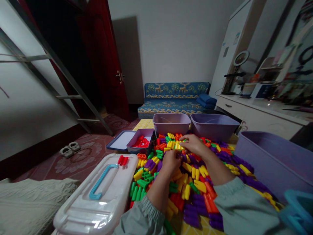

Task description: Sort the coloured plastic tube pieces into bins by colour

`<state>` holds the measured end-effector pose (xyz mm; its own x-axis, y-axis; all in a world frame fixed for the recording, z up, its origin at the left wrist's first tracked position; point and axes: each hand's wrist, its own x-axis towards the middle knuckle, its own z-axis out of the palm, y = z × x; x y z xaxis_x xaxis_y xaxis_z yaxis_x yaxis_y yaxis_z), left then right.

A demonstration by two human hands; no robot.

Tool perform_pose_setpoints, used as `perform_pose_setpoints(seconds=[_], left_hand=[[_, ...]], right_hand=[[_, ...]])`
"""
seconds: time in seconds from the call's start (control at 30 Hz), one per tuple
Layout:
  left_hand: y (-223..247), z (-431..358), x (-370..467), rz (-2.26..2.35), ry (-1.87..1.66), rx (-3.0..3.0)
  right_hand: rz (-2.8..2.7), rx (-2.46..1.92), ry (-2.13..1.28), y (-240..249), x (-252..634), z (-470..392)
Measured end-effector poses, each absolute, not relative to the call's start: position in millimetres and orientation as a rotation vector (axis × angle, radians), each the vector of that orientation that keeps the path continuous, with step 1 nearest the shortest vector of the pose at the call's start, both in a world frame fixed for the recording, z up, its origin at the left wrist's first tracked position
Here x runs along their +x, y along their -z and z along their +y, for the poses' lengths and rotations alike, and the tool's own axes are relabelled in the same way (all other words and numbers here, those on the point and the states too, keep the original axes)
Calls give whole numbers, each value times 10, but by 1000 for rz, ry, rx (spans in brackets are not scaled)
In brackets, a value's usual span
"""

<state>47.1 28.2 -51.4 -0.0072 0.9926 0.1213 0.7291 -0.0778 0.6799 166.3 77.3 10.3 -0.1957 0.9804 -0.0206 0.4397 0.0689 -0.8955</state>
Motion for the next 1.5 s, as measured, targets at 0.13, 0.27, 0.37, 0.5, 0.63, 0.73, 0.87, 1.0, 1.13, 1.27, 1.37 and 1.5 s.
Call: perform_pose_setpoints(seconds=[0.13, 0.27, 0.37, 0.5, 0.63, 0.73, 0.87, 1.0, 1.13, 1.27, 1.37, 1.5], left_hand=[[528, 288, 449, 1734, -867, 1863], [528, 289, 441, 1729, -864, 1865], [526, 290, 444, 1729, -862, 1868], [538, 294, 451, 1744, -850, 1888], [537, 284, 450, 1727, -849, 1926], [522, 271, 450, 1735, -828, 1927], [519, 271, 454, 1740, -805, 1958], [545, 291, 454, 1739, -805, 1989], [581, 318, 448, 1736, -814, 2008], [600, 329, 446, 1743, -810, 2003], [590, 315, 450, 1736, -818, 2017], [570, 293, 461, 1699, -831, 2032]], right_hand=[[-1457, -1355, -1132, -430, 1467, 1132], [-1277, -1199, -1121, -679, 1321, 1334], [-1179, -1103, -1139, -697, 1303, 1303], [-1114, -1063, -1187, -431, 1423, 1067], [-1302, -1152, -988, -42, 1770, 795], [-1461, -1304, -647, 167, 2154, 640], [-1605, -1792, -103, 298, 2619, 489], [-1481, -2198, 35, 384, 2826, 422], [-1512, -2300, -157, 469, 2822, 450], [-1697, -2189, -285, 466, 2703, 441], [-1810, -2065, -280, 400, 2547, 357], [-1944, -1888, -229, 279, 2293, 213]])
